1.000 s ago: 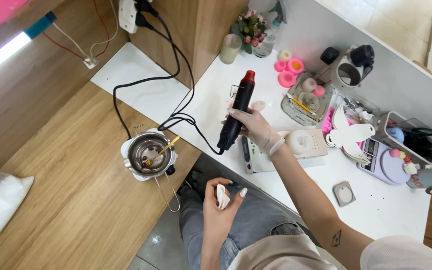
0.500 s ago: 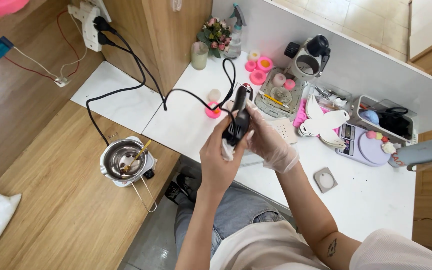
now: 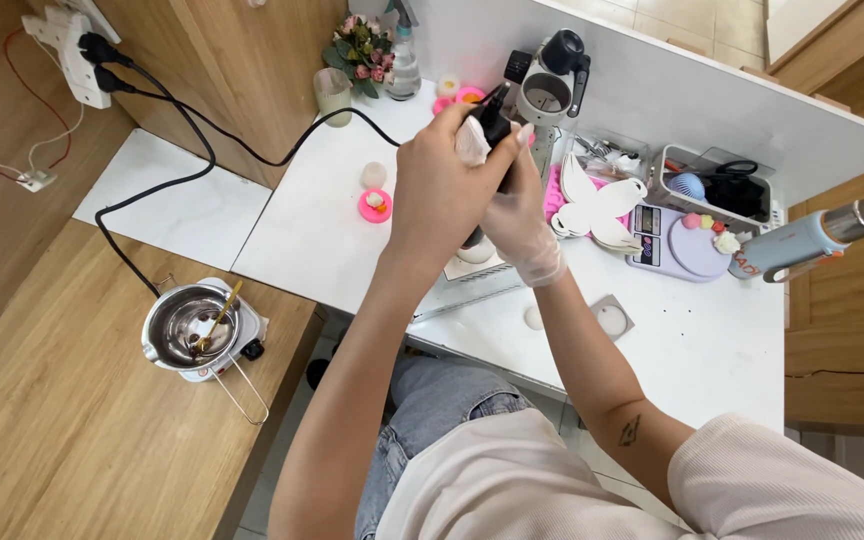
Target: The person is melting wax, pouring it into molds, and smoothing it with a heat gun to create candles.
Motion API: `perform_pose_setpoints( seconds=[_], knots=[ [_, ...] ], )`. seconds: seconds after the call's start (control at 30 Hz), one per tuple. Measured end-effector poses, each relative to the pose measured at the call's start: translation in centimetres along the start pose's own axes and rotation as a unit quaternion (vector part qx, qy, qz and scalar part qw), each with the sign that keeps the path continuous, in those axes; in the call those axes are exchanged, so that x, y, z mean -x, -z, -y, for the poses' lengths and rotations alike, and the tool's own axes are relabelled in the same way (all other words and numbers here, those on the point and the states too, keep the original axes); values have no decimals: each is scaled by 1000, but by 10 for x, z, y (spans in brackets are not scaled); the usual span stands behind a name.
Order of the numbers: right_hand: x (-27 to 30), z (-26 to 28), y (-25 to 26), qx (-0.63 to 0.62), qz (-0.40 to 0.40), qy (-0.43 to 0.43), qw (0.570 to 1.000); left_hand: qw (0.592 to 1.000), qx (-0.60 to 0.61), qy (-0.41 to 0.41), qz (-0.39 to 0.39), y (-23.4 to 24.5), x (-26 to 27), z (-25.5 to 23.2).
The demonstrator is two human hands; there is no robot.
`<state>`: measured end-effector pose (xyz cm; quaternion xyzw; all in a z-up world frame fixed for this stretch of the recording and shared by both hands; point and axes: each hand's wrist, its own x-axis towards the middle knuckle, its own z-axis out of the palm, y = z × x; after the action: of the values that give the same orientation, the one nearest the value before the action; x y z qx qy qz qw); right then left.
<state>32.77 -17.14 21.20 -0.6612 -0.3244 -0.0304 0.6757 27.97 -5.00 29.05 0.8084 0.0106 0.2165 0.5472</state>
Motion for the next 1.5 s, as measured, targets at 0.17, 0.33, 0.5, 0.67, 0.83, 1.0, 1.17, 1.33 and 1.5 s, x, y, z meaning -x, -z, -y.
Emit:
perform_pose_setpoints(
  seconds=[0.17,0.33,0.5,0.67,0.83,1.0,1.17,1.33,1.5],
  knots=[
    [-31,-4,22,-163,14,-12,986,993,50,-65,-81,34,19,-24],
    [-50,-23,49,-348,79,-50,933,996,-21,-1,-86,67,56,-11],
    [-51,-23,58,-332,63,-92,937,990,5,113,-81,76,90,0],
    [-50,-16,55,-317,65,-101,941,989,27,124,-76,70,104,22],
    [-45,-10,53,-259,57,-80,961,992,16,101,-73,56,106,38],
    [-36,-8,48,-209,-3,-36,977,983,51,175,-30,44,111,48],
    [-30,-30,44,-185,-31,-19,982,980,66,187,-15,33,112,56],
    [-20,-39,35,-136,-38,11,990,988,86,125,-36,16,124,81],
    [-16,-53,36,-127,-50,29,990,829,387,391,-105,7,140,105]
  ],
)
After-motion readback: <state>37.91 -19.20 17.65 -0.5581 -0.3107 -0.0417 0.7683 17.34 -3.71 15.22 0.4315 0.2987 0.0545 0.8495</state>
